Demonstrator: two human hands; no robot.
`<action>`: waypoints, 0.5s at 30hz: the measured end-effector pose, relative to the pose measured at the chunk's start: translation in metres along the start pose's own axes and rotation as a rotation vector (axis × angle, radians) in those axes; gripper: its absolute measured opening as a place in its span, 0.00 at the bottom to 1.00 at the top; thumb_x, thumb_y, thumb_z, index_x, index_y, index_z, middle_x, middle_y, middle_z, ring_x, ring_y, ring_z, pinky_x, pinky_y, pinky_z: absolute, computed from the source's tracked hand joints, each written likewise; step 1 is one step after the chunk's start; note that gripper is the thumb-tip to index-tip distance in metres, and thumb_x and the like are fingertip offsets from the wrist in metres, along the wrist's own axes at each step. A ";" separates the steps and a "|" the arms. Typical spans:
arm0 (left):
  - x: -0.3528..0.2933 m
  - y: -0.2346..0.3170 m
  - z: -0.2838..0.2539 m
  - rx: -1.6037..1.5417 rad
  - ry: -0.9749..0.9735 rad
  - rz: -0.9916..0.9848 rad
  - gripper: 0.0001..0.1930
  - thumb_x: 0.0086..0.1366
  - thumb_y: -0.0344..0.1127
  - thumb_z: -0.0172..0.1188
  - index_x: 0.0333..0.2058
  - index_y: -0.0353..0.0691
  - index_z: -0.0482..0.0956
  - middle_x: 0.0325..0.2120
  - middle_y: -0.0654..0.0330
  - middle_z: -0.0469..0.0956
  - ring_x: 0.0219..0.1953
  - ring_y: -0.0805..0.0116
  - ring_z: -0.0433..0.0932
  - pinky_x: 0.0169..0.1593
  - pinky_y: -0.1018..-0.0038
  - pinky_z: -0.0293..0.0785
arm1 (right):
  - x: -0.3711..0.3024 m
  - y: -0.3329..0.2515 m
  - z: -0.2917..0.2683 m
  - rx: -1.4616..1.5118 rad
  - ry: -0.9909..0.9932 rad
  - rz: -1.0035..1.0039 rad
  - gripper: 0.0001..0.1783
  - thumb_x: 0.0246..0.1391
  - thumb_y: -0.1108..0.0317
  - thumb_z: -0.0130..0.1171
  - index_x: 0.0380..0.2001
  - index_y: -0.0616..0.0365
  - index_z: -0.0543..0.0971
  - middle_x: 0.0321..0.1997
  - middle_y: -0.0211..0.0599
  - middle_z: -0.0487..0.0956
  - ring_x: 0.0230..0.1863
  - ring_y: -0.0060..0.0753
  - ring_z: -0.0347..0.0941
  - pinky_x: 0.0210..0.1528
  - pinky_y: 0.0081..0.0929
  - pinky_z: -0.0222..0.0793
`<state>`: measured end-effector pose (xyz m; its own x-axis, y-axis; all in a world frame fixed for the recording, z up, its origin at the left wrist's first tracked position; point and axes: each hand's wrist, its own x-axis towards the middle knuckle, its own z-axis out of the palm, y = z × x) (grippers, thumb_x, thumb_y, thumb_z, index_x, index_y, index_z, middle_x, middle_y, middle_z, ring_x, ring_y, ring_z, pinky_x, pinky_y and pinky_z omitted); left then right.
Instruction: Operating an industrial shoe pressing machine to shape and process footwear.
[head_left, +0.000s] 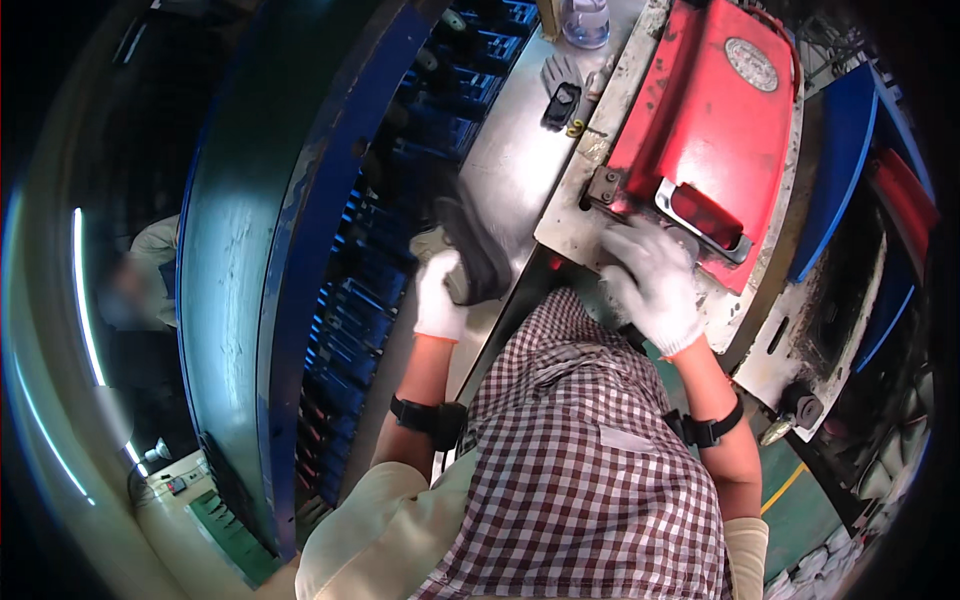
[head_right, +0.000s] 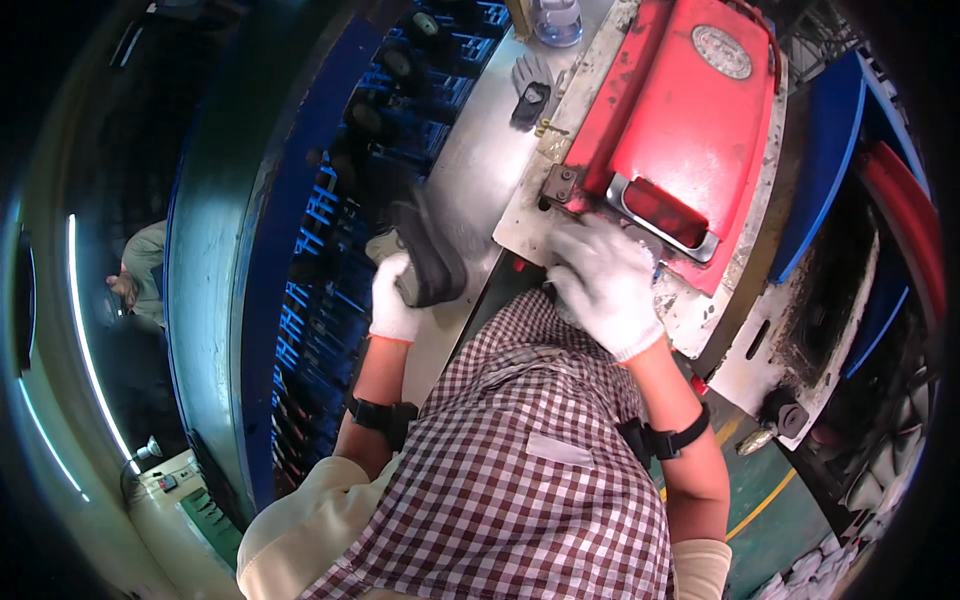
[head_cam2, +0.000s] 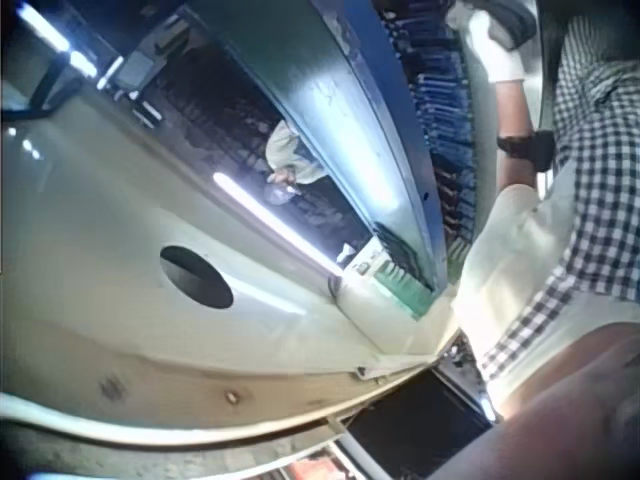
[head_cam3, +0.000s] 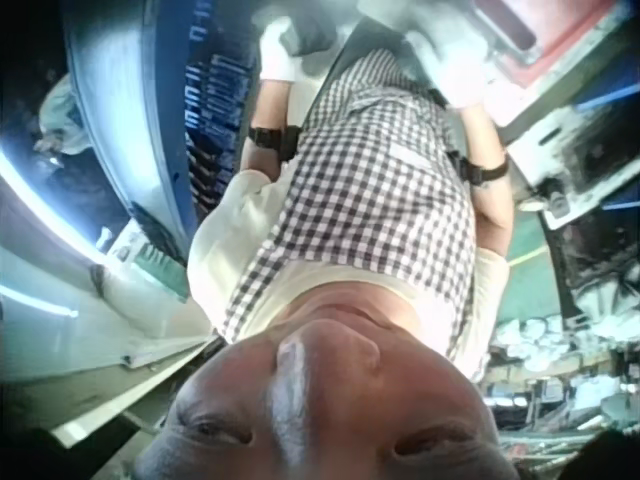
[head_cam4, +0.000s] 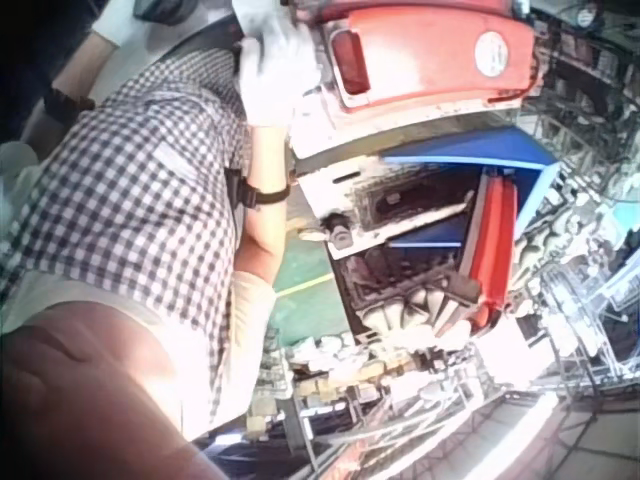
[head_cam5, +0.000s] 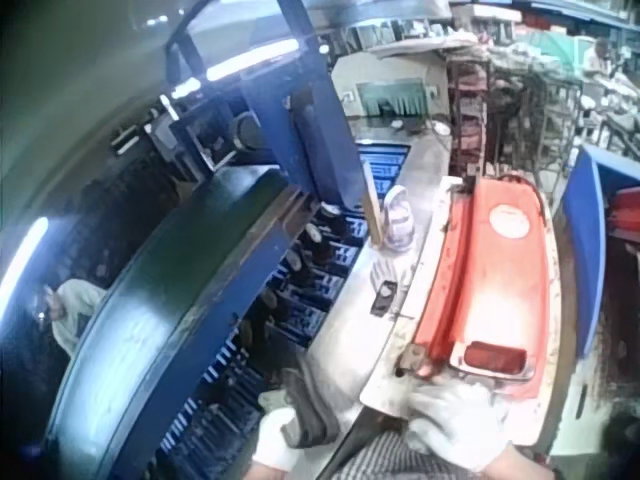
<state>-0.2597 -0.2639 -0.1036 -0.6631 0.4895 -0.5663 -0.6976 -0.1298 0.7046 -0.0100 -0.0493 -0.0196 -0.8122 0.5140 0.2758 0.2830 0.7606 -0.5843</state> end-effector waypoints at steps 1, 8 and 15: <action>0.012 0.002 -0.013 0.010 0.097 -0.006 0.17 0.61 0.36 0.65 0.47 0.37 0.83 0.44 0.61 0.83 0.47 0.66 0.82 0.56 0.67 0.78 | -0.013 0.006 -0.001 -0.079 0.022 0.038 0.23 0.51 0.67 0.69 0.52 0.55 0.83 0.56 0.42 0.82 0.64 0.53 0.75 0.67 0.47 0.69; 0.134 0.018 -0.133 0.176 0.548 0.083 0.16 0.59 0.40 0.68 0.45 0.44 0.80 0.41 0.60 0.81 0.45 0.58 0.83 0.52 0.59 0.82 | -0.057 0.013 0.006 -0.373 -0.011 0.129 0.22 0.44 0.68 0.72 0.46 0.47 0.84 0.60 0.34 0.80 0.67 0.52 0.70 0.71 0.55 0.65; 0.243 0.079 -0.201 0.261 0.513 0.013 0.21 0.52 0.43 0.74 0.42 0.41 0.78 0.35 0.62 0.75 0.35 0.63 0.79 0.38 0.59 0.82 | -0.058 0.020 -0.004 -0.376 -0.075 0.145 0.22 0.43 0.66 0.74 0.46 0.45 0.85 0.61 0.33 0.80 0.66 0.50 0.72 0.70 0.54 0.65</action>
<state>-0.5303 -0.3282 -0.2712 -0.7636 -0.0005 -0.6457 -0.6415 0.1154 0.7584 0.0452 -0.0628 -0.0439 -0.7811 0.6070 0.1467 0.5528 0.7814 -0.2897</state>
